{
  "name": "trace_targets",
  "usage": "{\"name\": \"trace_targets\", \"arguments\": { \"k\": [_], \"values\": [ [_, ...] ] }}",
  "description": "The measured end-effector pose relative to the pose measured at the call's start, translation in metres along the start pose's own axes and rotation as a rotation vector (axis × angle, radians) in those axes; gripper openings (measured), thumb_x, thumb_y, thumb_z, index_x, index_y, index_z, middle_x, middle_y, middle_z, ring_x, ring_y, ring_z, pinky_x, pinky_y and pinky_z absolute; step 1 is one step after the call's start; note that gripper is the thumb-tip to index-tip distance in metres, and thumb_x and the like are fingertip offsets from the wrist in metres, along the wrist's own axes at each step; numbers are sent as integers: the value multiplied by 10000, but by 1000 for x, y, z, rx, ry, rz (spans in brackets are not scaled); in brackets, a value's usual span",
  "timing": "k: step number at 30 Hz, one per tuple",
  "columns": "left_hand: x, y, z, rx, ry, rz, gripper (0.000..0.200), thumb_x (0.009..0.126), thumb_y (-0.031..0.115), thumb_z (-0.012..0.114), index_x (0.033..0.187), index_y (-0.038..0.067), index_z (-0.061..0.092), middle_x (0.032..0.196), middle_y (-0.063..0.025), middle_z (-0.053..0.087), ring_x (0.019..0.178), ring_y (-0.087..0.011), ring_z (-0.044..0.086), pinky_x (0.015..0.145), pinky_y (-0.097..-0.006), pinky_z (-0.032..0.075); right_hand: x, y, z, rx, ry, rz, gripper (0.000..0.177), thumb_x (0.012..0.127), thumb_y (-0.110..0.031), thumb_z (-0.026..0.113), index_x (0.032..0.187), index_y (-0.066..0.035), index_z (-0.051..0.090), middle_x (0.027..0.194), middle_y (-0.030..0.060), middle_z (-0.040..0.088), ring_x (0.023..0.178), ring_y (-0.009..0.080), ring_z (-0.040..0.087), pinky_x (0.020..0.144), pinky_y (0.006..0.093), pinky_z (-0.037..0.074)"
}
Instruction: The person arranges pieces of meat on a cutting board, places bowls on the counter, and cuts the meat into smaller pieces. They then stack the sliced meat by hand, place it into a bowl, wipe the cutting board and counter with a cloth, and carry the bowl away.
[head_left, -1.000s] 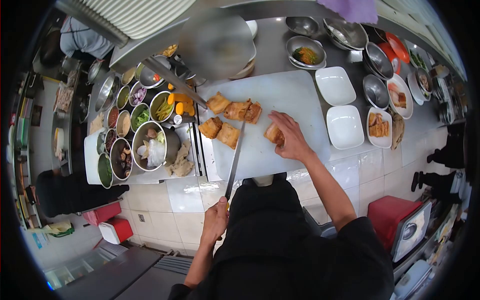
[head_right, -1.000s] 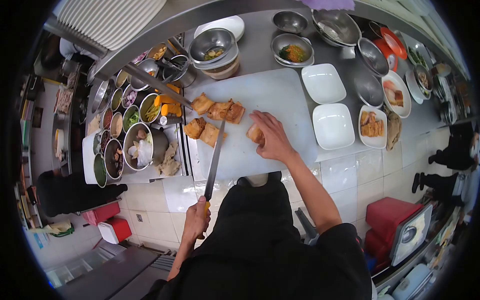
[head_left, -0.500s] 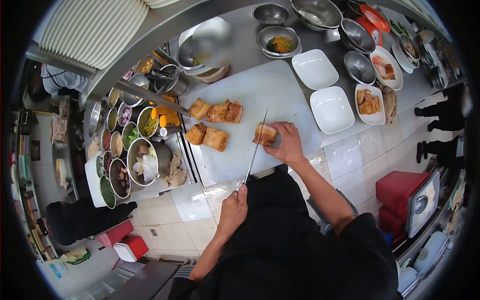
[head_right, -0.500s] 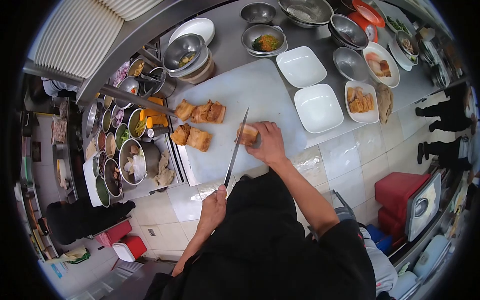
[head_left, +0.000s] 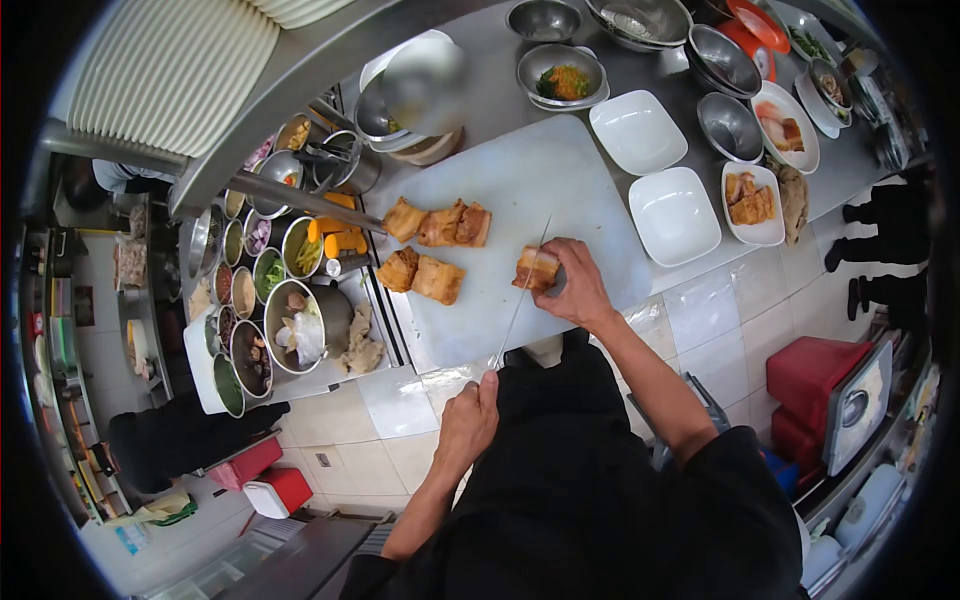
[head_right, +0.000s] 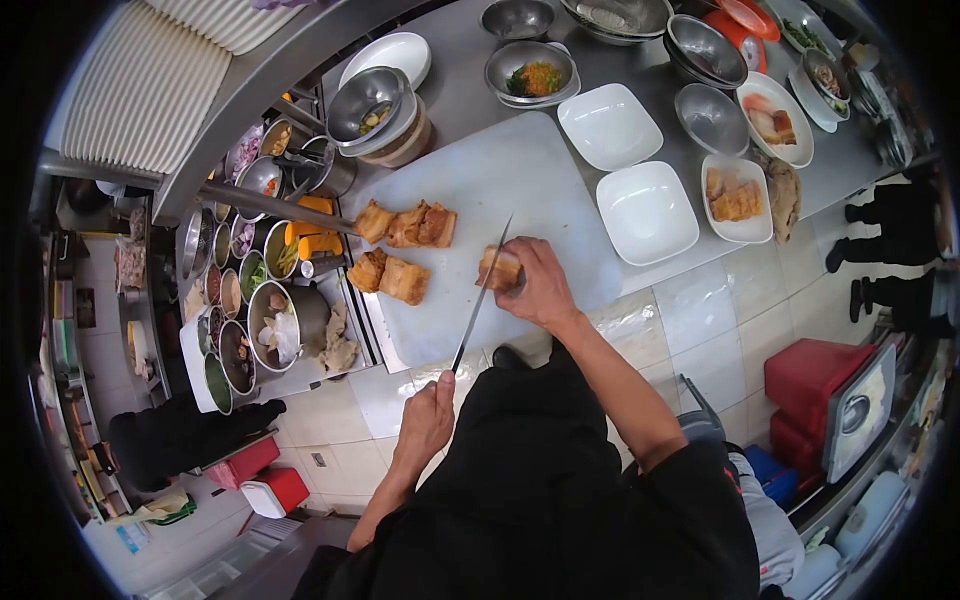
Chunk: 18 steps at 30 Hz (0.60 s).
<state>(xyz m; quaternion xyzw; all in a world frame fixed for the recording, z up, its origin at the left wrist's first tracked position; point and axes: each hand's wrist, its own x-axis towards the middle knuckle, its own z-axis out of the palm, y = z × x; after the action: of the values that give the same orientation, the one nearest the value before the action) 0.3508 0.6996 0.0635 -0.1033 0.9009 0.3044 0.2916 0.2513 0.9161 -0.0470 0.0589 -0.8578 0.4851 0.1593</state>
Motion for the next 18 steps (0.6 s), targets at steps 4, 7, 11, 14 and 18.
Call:
{"name": "trace_targets", "arguments": {
  "k": [4, 7, 11, 14, 18],
  "values": [
    [-7, -2, -5, 72, -22, -35, 632, 1034, 449, 349, 846, -99, 600, 828, -393, 609, 871, -572, 583, 778, -575, 464, -2, 7, 3, 2, 1, -25, 596, 592, -96, 782, 1145, -42, 567, 1122, 141, 602, 1066, 340, 551, 922, 402, 482],
    [20, 2, 8, 76, -14, 100, 633, 1035, 440, 340, 864, -108, 608, 840, -396, 610, 886, -575, 582, 791, -579, 470, 0, 6, 1, 18, -34, 21, 585, 589, -104, 779, 1134, -43, 577, 1112, 137, 616, 1064, 343, 554, 923, 410, 481],
    [78, 20, 30, 84, -10, 75, 520, 1037, 361, 338, 966, -76, 610, 876, -372, 626, 888, -566, 591, 803, -587, 473, -3, 5, 3, 7, -35, 15, 585, 586, -116, 779, 1131, -43, 579, 1105, 136, 621, 1050, 348, 558, 919, 414, 482],
    [55, 5, 25, 136, -40, 245, 488, 1035, 335, 332, 994, -59, 617, 896, -360, 632, 898, -560, 594, 814, -582, 477, -5, 6, 8, -5, -10, 14, 584, 585, -118, 777, 1129, -46, 579, 1098, 137, 623, 1042, 352, 559, 916, 413, 484],
    [43, 1, 26, 82, -24, 124, 638, 1033, 414, 323, 860, -105, 652, 920, -391, 616, 948, -566, 579, 871, -558, 466, -5, 6, 5, -19, -11, 6, 550, 594, -110, 768, 1107, -53, 578, 1087, 141, 621, 1033, 359, 561, 907, 415, 489]
  ]
}}
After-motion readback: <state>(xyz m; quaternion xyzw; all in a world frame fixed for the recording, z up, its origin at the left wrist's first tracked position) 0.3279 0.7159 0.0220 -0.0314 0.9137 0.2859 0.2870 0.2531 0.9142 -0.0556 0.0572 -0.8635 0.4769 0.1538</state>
